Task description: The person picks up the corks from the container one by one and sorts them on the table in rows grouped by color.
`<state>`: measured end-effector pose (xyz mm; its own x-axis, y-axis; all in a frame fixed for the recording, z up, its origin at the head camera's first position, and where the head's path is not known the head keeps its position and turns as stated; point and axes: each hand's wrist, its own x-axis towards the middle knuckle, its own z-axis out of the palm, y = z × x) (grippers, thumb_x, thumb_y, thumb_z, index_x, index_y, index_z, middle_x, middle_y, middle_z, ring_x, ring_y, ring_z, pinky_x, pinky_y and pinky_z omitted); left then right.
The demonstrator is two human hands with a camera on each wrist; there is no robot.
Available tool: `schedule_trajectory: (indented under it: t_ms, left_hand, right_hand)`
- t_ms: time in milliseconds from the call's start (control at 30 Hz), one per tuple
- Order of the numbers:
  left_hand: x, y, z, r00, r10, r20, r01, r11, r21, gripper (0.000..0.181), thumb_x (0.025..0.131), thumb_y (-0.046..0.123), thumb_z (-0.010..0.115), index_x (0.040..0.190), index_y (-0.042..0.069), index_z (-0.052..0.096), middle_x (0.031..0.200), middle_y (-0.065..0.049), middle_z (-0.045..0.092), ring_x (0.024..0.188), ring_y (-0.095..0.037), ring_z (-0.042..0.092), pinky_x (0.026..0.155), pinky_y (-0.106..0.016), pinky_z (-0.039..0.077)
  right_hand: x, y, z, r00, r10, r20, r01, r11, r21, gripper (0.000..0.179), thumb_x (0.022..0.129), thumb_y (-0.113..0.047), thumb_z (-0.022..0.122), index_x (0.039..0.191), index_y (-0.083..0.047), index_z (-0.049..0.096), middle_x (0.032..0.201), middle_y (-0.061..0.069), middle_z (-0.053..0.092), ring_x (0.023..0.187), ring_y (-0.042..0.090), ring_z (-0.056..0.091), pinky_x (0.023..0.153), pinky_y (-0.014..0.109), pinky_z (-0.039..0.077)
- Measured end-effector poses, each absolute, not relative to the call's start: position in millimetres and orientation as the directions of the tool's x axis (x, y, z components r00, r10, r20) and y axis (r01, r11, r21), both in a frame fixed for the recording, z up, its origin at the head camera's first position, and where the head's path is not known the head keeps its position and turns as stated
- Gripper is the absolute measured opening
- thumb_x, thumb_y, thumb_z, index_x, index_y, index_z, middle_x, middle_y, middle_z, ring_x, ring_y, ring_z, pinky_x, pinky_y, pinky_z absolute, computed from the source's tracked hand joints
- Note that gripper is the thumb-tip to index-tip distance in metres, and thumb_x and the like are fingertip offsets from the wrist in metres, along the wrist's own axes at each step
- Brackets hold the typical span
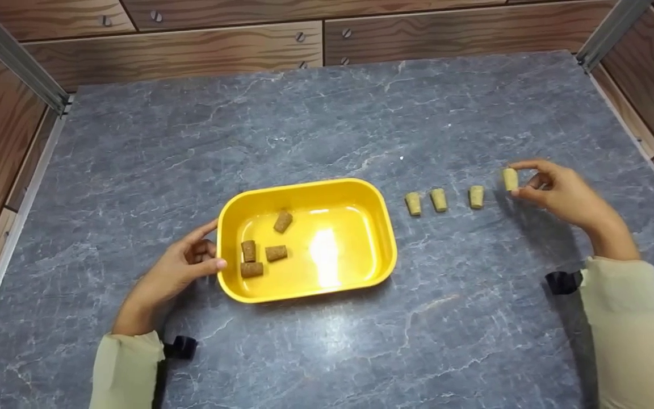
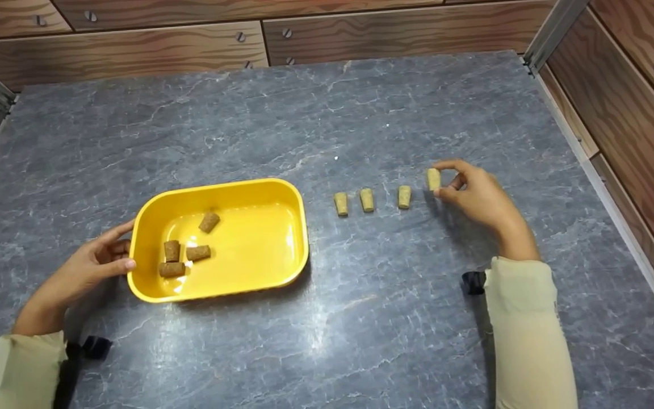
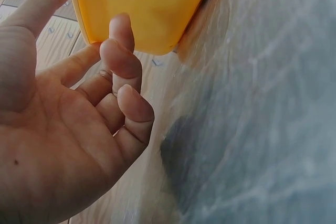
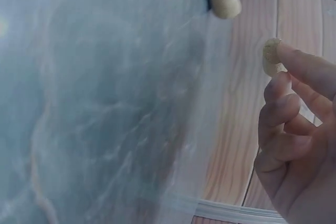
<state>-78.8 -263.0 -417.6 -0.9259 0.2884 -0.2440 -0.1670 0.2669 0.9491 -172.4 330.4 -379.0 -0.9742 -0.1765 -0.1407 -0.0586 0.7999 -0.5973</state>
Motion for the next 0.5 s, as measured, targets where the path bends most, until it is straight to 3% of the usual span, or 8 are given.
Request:
schedule_trajectory:
  t_ms: [500]
  left_hand:
    - [-79.8, -263.6, -418.6, -0.929, 0.278, -0.245, -0.168, 0.274, 0.947, 0.076, 0.087, 0.007, 0.069, 0.150, 0.002, 0.029, 0.092, -0.001, 0.057, 0.078, -0.007, 0.053, 0.070, -0.019, 0.046]
  right_hand:
    - [-185.1, 334.9, -389.9, -0.947, -0.193, -0.256, -0.037, 0.860, -0.508, 0.046, 0.091, -0.011, 0.062, 0.134, 0.000, 0.050, 0.085, 0.012, 0.058, 0.063, 0.011, 0.047, 0.055, 0.027, 0.040]
